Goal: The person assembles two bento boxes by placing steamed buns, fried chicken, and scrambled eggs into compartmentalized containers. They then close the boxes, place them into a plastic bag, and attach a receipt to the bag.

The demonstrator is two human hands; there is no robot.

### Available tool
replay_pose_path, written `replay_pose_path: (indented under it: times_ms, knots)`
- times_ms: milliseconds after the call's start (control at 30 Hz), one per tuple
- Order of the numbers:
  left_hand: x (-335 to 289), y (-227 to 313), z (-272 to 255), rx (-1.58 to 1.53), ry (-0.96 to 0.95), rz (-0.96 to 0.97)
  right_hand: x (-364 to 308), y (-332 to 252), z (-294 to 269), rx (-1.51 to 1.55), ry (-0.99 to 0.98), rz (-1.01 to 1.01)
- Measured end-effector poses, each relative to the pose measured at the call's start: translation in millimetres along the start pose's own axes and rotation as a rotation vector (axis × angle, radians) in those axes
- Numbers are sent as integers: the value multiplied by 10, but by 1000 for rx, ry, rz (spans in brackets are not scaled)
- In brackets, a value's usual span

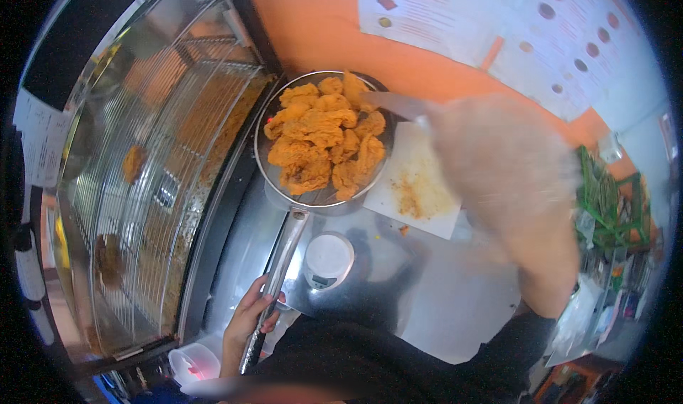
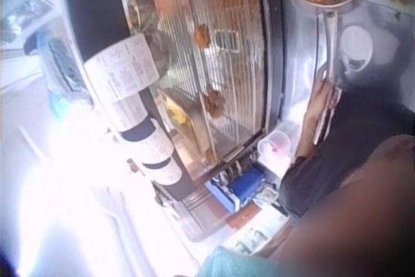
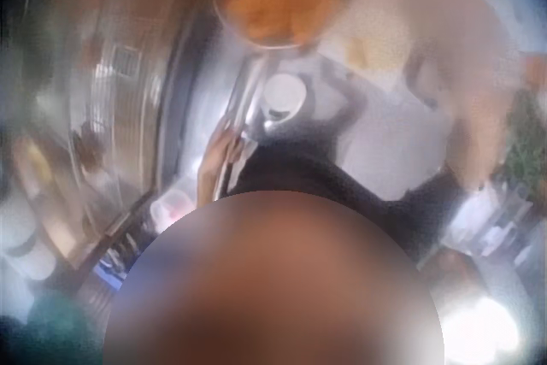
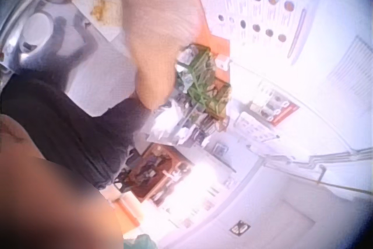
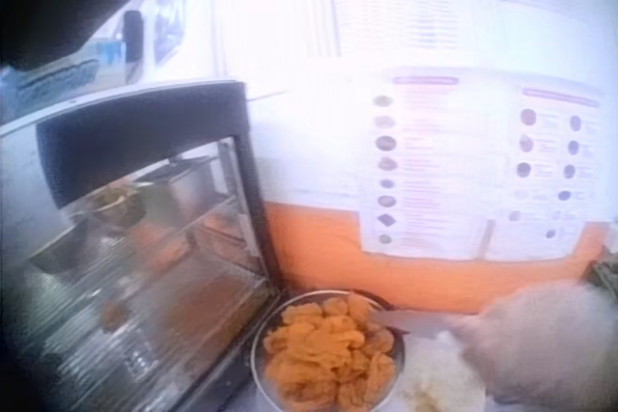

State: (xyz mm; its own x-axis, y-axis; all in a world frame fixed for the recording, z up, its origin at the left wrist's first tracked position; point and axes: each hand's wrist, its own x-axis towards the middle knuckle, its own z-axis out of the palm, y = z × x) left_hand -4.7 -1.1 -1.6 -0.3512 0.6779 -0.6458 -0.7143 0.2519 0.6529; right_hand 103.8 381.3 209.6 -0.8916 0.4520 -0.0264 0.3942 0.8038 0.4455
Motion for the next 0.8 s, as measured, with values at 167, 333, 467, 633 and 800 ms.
replay_pose_path:
  times_ms: [167, 333, 467, 633, 800]
  knots:
    - [-11, -1, -24, 37, 2, -34, 162, 502, -103, 334, 111, -126]
    - [19, -26, -95, 20, -56, -36, 556, 269, -432, 244, 42, -208]
    - [58, -90, -148, 37, -81, -31, 795, -36, -684, 235, -71, -111]
    - [93, -160, -218, 13, -120, -10, 923, -137, -744, 164, -51, -128]
    - [125, -181, -247, 23, -135, 0, 972, -171, -787, 188, -91, -148]
